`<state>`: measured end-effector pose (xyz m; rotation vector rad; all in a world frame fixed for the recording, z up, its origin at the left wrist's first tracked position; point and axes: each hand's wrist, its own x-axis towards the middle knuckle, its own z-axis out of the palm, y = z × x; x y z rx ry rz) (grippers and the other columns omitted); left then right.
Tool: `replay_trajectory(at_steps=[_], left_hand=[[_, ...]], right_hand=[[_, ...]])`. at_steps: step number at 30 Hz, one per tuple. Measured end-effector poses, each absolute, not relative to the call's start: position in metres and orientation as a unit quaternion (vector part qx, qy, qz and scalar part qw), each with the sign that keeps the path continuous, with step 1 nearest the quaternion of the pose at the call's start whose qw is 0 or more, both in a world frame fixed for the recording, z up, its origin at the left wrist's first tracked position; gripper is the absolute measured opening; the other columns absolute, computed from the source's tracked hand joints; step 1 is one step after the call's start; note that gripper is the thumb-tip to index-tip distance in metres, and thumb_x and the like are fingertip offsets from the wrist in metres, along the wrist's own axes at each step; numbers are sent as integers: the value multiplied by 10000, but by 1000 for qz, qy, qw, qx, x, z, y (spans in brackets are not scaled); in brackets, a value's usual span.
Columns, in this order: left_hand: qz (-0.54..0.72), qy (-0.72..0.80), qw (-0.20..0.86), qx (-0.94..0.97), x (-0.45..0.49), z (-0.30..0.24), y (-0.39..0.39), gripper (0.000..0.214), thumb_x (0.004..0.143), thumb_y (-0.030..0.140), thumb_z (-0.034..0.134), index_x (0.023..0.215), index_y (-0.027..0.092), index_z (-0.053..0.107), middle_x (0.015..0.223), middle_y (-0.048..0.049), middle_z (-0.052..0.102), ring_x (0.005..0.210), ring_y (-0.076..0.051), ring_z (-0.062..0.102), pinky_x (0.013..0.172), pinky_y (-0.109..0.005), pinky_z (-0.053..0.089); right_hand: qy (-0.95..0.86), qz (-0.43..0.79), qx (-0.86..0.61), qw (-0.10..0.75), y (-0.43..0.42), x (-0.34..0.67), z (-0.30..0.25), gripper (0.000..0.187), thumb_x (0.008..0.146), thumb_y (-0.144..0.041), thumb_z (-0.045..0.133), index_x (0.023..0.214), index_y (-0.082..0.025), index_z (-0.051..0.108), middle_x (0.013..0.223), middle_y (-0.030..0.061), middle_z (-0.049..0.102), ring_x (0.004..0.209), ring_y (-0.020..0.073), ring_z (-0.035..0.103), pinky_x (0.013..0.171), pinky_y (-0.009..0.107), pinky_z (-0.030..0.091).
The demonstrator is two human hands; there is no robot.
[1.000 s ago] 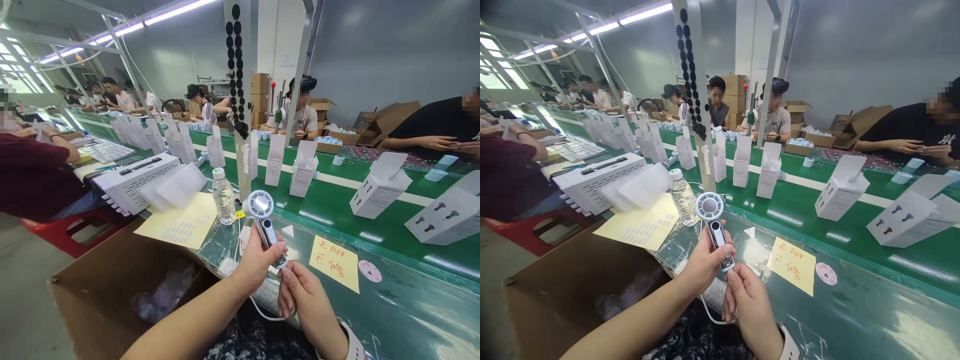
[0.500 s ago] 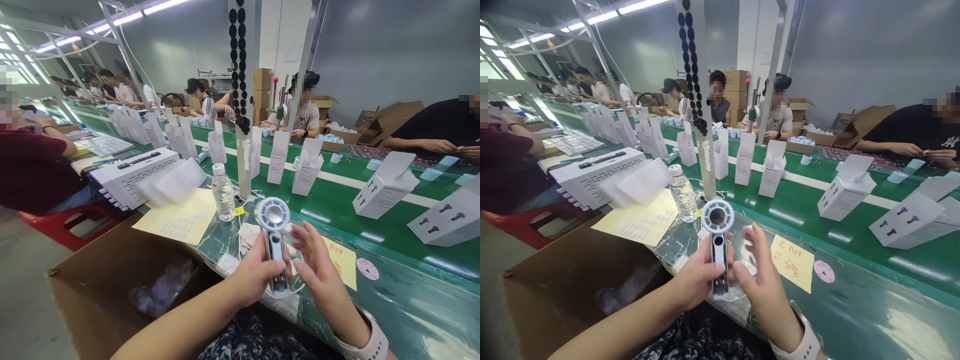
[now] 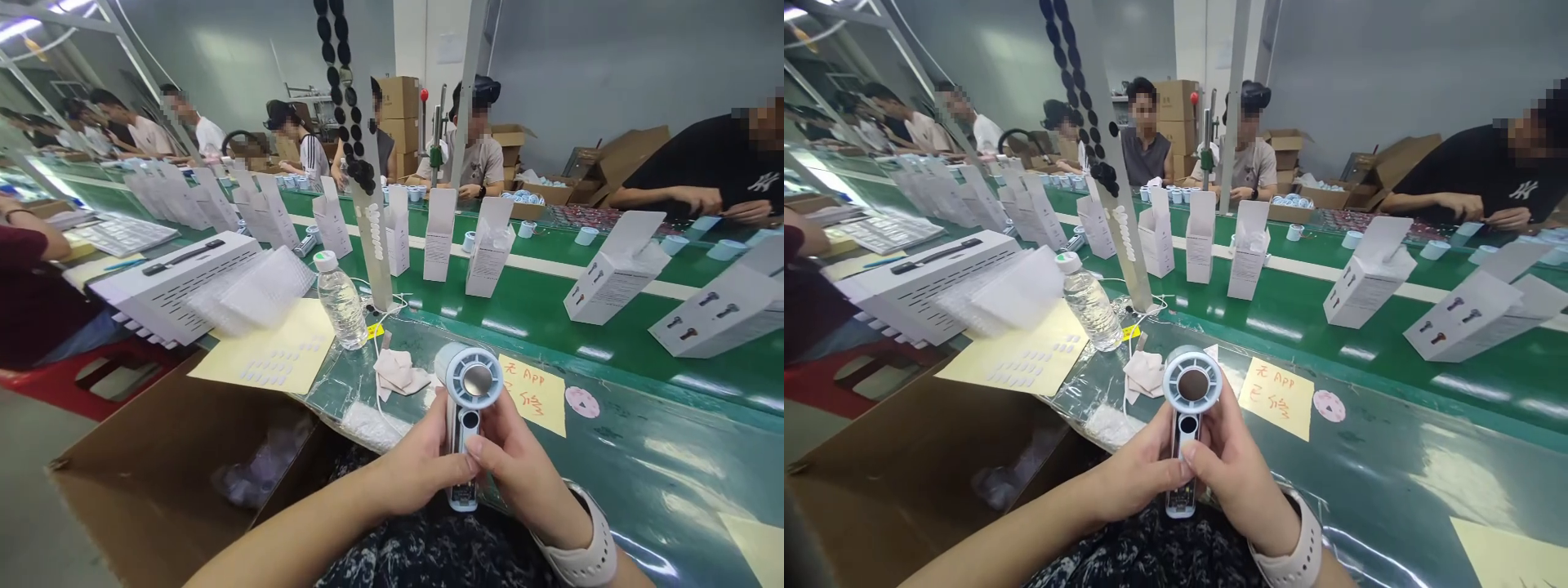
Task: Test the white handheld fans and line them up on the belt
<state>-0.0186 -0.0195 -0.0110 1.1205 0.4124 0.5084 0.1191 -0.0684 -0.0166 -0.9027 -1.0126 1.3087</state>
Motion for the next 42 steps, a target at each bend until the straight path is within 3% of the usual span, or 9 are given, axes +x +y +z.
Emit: replay_trajectory(at_steps=[3,6,10,15,18,22,34,38,42], left_hand=[[240,187,796,523,-17,-12,-19,638,792,381,747,1328,250,427,1062,-27,535,786,-126,525,721,-268,452],[232,191,814,497,-17,-15,-19,652,773,391,767,1307,243,425,1015,-15,558,744,-116,548,702,-266,463],[232,195,839,453,-17,-20,-20,616,755,399,770,1227,214,419,848,7,582,693,-131,569,651,-265,472],[239,219,845,426,-15,-20,-23,562,725,280,747,1201,222,453,841,5,574,670,-128,560,629,-260,454],[266,235,841,408,-13,-18,-27,571,688,221,734,1202,228,484,865,6,561,661,-114,546,622,-247,429],[256,226,839,424,-14,-19,-27,606,719,267,735,1258,246,459,891,-3,571,672,-129,561,635,-268,442],[195,198,847,453,-23,-18,-21,654,729,436,797,1230,231,430,835,-16,625,679,-151,610,627,-268,476],[237,201,844,437,-20,-21,-24,598,710,360,781,1194,214,462,755,4,618,618,-140,595,596,-258,485],[274,214,841,415,-16,-24,-26,533,693,275,732,1150,206,467,730,28,592,558,-114,564,542,-235,471]], right_hand=[[-413,550,-393,610,-70,119,-16,756,850,-413,705,1498,-317,328,1438,74,508,1255,263,516,1072,417,410],[-397,593,-403,574,-72,121,-14,842,840,-408,712,1532,-338,237,1384,88,537,932,208,614,699,301,556],[-360,621,-418,557,-72,121,-10,901,804,-404,730,1530,-313,206,1293,111,575,673,150,544,386,198,414],[-358,604,-421,575,-69,117,-15,835,794,-374,743,1487,-301,284,1300,95,594,970,231,622,701,312,562],[-374,577,-411,598,-69,116,-18,814,803,-358,745,1481,-292,300,1364,99,569,1234,265,546,1062,443,426],[-391,586,-404,583,-71,117,-16,848,818,-412,733,1513,-305,259,1439,100,514,1341,272,471,1123,465,372],[-427,615,-370,550,-71,132,-20,848,839,-457,727,1522,-309,248,1434,104,515,1308,272,502,1071,430,423],[-419,634,-372,532,-72,132,-17,923,846,-471,711,1553,-335,134,1397,126,530,1107,278,609,756,365,573],[-416,649,-371,517,-70,129,-14,912,878,-442,673,1559,-357,71,1386,129,527,819,211,639,491,263,510]])
